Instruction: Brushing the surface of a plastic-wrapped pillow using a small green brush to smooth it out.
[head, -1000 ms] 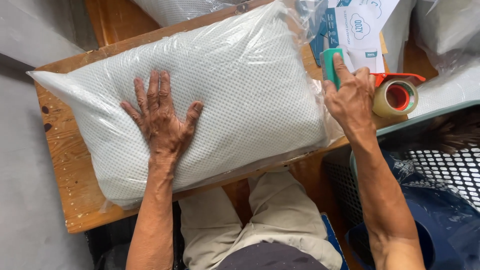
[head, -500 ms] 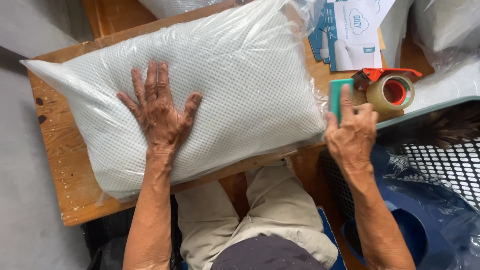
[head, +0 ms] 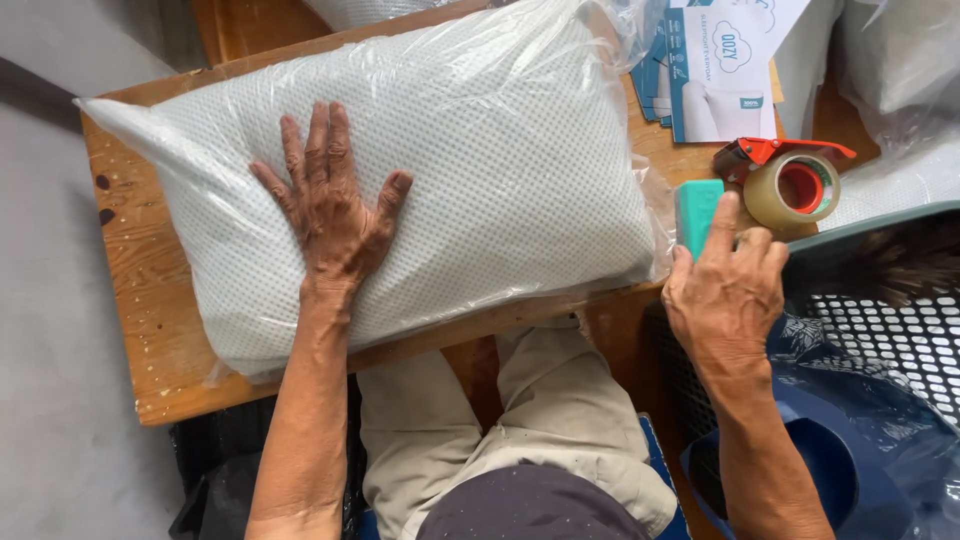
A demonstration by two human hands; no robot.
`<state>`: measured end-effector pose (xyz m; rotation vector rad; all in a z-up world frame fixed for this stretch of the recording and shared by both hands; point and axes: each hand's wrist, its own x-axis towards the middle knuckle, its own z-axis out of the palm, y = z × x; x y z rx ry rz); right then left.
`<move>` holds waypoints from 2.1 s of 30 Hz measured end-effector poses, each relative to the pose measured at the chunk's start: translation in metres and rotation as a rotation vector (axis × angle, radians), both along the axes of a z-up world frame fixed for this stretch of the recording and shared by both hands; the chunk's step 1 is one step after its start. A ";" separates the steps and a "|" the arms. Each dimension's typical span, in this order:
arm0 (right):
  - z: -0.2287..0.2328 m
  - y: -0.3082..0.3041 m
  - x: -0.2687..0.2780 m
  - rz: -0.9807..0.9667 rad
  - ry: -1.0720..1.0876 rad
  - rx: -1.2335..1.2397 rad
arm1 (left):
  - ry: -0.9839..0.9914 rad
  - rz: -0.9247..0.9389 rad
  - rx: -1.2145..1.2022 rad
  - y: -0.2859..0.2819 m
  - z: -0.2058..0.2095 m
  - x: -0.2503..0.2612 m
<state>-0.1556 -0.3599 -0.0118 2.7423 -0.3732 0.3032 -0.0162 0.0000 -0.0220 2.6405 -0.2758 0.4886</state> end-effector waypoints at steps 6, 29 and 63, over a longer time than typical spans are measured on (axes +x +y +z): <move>0.047 0.068 0.039 0.650 -0.306 0.570 | -0.180 -0.124 -0.240 0.007 0.019 -0.012; -0.008 0.123 0.206 0.648 0.075 0.615 | 0.364 -0.120 0.177 -0.095 0.032 0.130; -0.023 0.123 0.184 0.576 0.004 0.699 | -0.015 0.149 0.207 -0.033 -0.005 0.072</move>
